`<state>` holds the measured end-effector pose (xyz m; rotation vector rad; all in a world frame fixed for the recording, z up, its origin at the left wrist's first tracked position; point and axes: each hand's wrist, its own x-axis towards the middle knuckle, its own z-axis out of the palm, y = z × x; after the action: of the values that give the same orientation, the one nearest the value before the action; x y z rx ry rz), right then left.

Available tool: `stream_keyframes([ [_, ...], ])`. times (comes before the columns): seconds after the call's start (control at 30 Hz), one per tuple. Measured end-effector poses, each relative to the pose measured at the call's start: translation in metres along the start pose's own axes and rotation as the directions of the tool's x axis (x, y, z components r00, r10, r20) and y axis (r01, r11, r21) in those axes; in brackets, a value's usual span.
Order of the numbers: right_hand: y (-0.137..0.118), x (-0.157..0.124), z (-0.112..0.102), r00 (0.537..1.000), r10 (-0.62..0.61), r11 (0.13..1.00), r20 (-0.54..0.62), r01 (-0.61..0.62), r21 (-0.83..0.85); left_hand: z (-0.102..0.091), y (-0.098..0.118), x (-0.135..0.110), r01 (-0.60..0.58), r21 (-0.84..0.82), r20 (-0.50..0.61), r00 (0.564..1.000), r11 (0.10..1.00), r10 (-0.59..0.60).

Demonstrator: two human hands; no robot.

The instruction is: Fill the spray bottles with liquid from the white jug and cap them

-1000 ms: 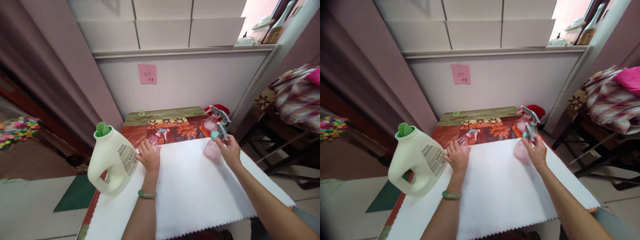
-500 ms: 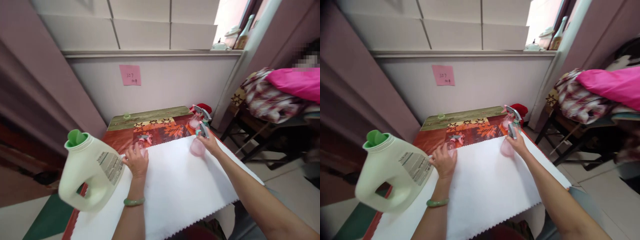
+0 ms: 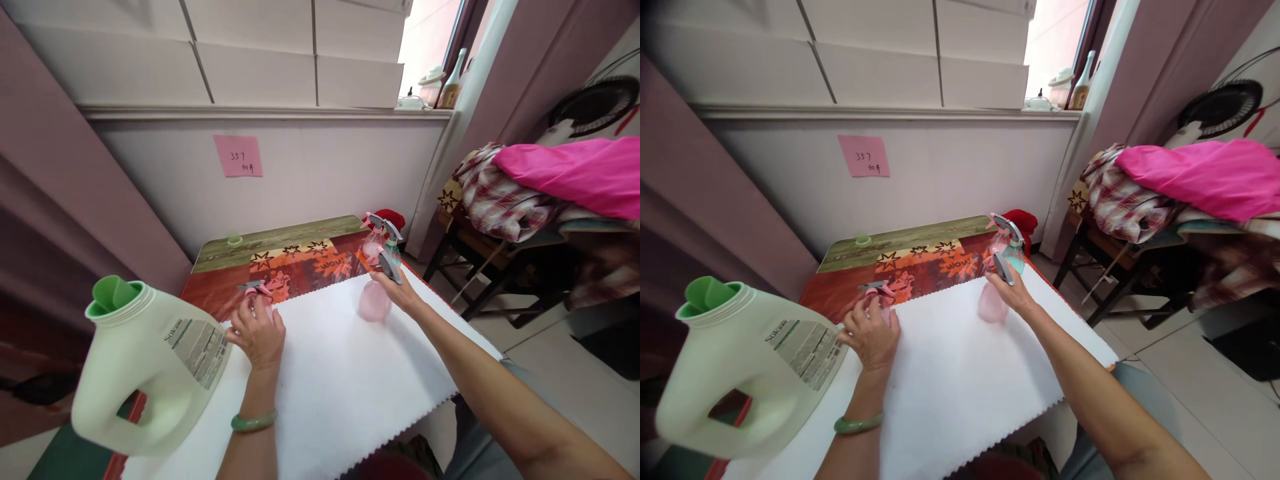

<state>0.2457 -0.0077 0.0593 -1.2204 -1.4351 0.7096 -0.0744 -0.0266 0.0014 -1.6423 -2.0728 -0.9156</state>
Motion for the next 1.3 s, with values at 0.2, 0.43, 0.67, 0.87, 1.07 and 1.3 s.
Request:
stream_keyframes([
  [0.2,-0.024,-0.024,0.022,0.983,0.019,0.966,0.180,-0.065,0.251,0.005,0.002,-0.004,-0.184,-0.072,-0.187,0.968,0.980,0.168],
  [0.43,-0.019,-0.032,0.034,0.968,0.011,0.975,0.249,-0.065,0.211,0.008,0.020,-0.018,-0.500,-0.415,-0.254,0.866,0.760,0.431],
  [0.67,-0.023,-0.033,0.037,0.952,-0.042,0.984,0.304,-0.014,0.180,0.006,0.031,-0.028,-0.424,-0.593,-0.064,0.872,0.684,0.486],
  [0.87,-0.024,-0.033,0.035,0.951,-0.038,0.987,0.307,-0.011,0.157,0.004,0.029,-0.028,-0.353,-0.610,0.029,0.885,0.709,0.465],
  [1.07,-0.025,-0.033,0.034,0.945,-0.041,0.986,0.323,-0.014,0.165,0.005,0.028,-0.029,-0.312,-0.619,0.081,0.888,0.721,0.453],
  [1.3,-0.019,-0.026,0.028,0.970,-0.046,0.981,0.238,-0.001,0.196,0.005,0.027,-0.030,-0.275,-0.626,0.113,0.894,0.730,0.433],
])
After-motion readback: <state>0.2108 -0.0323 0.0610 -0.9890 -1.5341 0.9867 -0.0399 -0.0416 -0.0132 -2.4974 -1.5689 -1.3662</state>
